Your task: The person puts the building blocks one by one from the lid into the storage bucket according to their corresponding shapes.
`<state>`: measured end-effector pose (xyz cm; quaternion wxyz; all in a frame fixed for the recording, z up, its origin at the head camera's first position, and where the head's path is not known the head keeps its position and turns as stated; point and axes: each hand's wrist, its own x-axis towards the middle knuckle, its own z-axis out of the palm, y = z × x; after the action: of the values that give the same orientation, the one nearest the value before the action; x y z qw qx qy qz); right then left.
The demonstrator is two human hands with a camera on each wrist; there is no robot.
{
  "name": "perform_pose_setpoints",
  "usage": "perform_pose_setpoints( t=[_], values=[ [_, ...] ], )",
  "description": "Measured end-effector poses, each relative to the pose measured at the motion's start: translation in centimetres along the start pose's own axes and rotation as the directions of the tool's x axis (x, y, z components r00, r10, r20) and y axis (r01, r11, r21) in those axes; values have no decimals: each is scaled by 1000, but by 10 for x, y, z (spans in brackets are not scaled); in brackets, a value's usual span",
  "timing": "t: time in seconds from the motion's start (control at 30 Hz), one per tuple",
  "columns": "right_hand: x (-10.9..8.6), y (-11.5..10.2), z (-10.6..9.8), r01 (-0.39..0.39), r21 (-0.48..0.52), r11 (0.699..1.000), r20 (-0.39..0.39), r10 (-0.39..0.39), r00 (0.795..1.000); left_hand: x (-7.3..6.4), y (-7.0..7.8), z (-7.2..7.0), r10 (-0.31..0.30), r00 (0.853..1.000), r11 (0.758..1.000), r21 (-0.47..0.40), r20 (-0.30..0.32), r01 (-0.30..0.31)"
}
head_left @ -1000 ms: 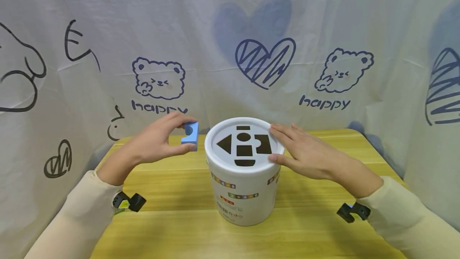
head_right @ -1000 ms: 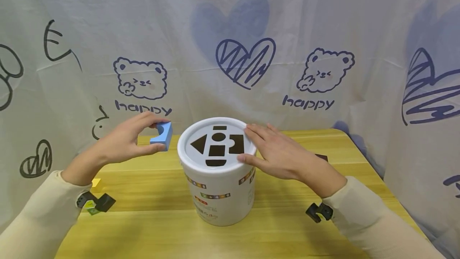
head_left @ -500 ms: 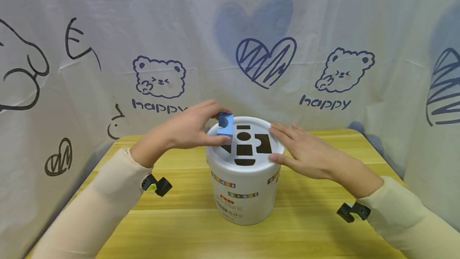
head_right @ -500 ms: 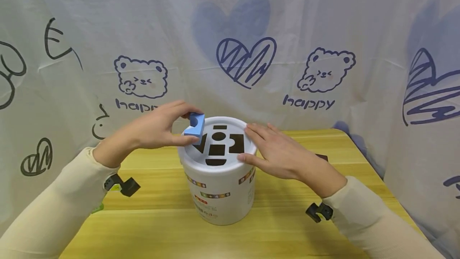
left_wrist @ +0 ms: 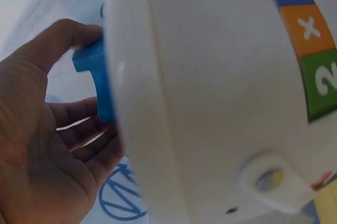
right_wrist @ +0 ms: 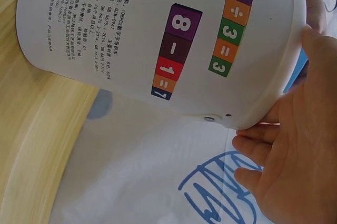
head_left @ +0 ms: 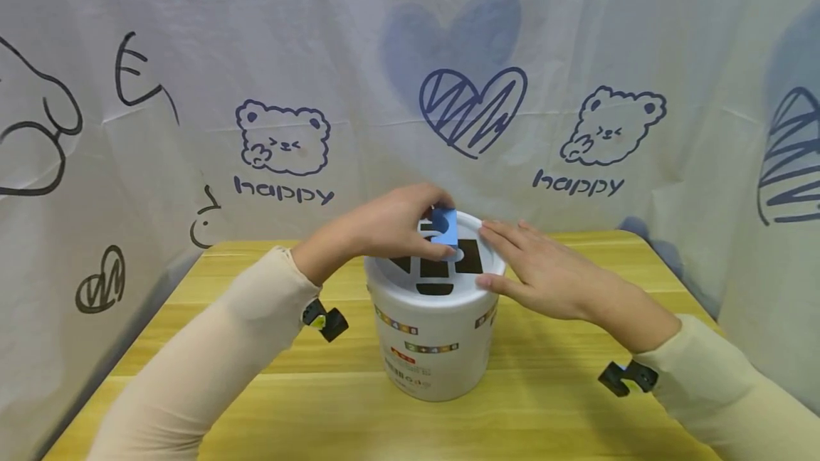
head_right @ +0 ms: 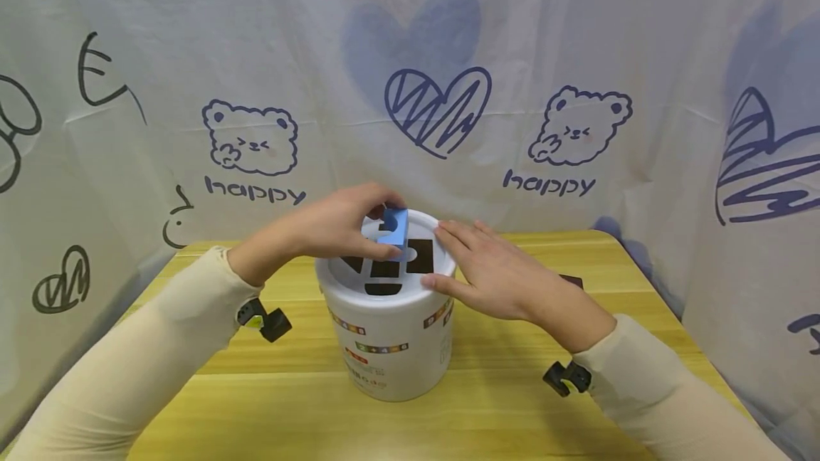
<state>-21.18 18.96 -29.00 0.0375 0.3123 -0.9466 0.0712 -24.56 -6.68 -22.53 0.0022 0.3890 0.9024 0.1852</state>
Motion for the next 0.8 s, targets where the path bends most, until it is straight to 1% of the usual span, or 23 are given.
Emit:
perform_pose_setpoints(
  t=[0.17,0.27,0.37,0.6,0.8],
  values=[
    [0,0,0,-10,6,1000,8,10,1000,11,0,9,-1,1000,999,35,17,1],
    [0,-1,0,-15,12,1000,10,15,1000,17,2,13,-1,999,999,44,37,-1],
    [-1,-1,0,-17,14,1000,12,17,1000,21,6,16,-14,998,999,48,59,11],
    [-1,0,-1,-18,15,1000,17,18,1000,26,9,26,-73,992,995,73,102,66],
    [-2,0,-1,-21,15,1000,18,21,1000,27,8,32,-76,989,994,84,125,66]
  ],
)
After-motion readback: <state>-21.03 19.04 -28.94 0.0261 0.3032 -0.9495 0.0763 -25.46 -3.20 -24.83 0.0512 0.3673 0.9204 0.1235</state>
